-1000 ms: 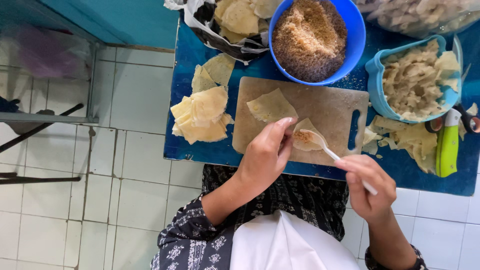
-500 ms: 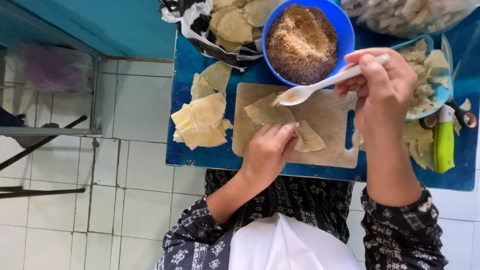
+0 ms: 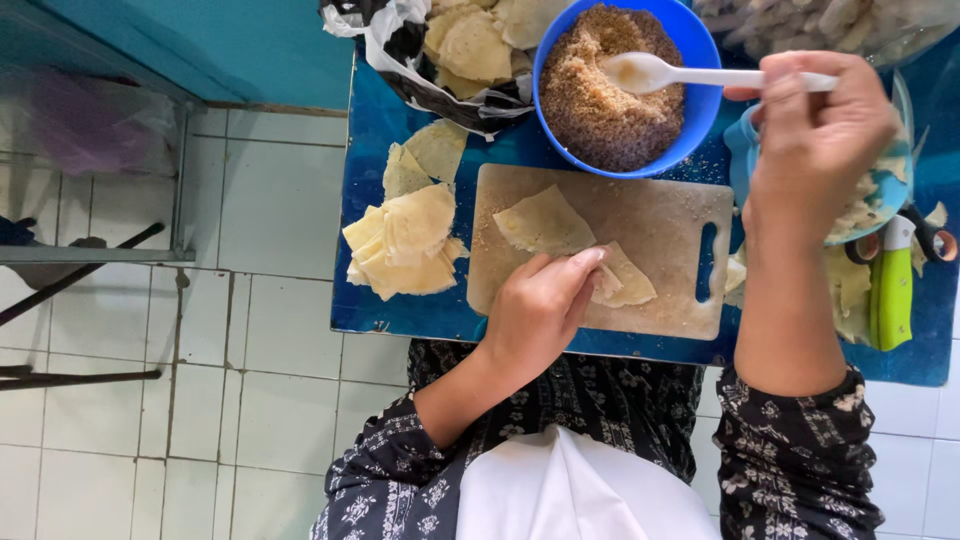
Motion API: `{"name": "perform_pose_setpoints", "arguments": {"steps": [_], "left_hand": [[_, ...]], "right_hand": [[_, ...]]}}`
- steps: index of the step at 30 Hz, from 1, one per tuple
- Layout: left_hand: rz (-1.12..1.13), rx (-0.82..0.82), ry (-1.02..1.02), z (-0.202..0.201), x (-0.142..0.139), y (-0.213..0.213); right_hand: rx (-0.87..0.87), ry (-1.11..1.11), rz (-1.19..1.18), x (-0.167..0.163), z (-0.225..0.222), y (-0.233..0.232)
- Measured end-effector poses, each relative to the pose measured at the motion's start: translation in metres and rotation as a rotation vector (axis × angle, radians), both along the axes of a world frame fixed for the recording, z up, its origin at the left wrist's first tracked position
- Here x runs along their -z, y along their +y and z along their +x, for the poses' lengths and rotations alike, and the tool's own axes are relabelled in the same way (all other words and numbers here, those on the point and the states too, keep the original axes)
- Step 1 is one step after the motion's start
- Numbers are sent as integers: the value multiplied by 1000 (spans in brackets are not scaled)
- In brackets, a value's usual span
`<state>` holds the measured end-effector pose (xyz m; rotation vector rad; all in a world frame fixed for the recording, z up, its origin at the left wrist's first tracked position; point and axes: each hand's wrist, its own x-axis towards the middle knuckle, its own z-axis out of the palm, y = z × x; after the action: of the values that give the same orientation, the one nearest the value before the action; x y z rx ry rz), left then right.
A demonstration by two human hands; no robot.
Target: The person folds thin square dough sheets in half into triangular pieces one at a time and stacks the folded pieces on a cutting board. They occasionally pick up a spoon from a bowl of brown powder and handle scraps from a side bowl while working through the stack of sheets.
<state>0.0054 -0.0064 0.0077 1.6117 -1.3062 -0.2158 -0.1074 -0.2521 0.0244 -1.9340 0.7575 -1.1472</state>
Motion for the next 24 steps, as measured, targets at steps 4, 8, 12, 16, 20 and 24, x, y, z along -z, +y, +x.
{"name": "perform_pose_setpoints", "arguments": {"steps": [4, 8, 12, 16, 20, 24], "left_hand": [[-11, 1, -14, -1, 0, -1], [19, -34, 32, -1, 0, 0], [56, 3, 46, 2, 1, 1], [86, 36, -19, 3, 0, 0], [55, 48, -46, 5, 0, -1], [64, 44, -50, 3, 1, -1]], "right_hand": [[176, 287, -491, -13, -11, 31], [4, 524, -246, -23, -49, 99], [-102, 666, -155, -8, -52, 128], [-76, 682, -158, 0, -45, 133], [-49, 594, 32, -4, -44, 134], [-102, 308, 433, -8, -40, 136]]}}
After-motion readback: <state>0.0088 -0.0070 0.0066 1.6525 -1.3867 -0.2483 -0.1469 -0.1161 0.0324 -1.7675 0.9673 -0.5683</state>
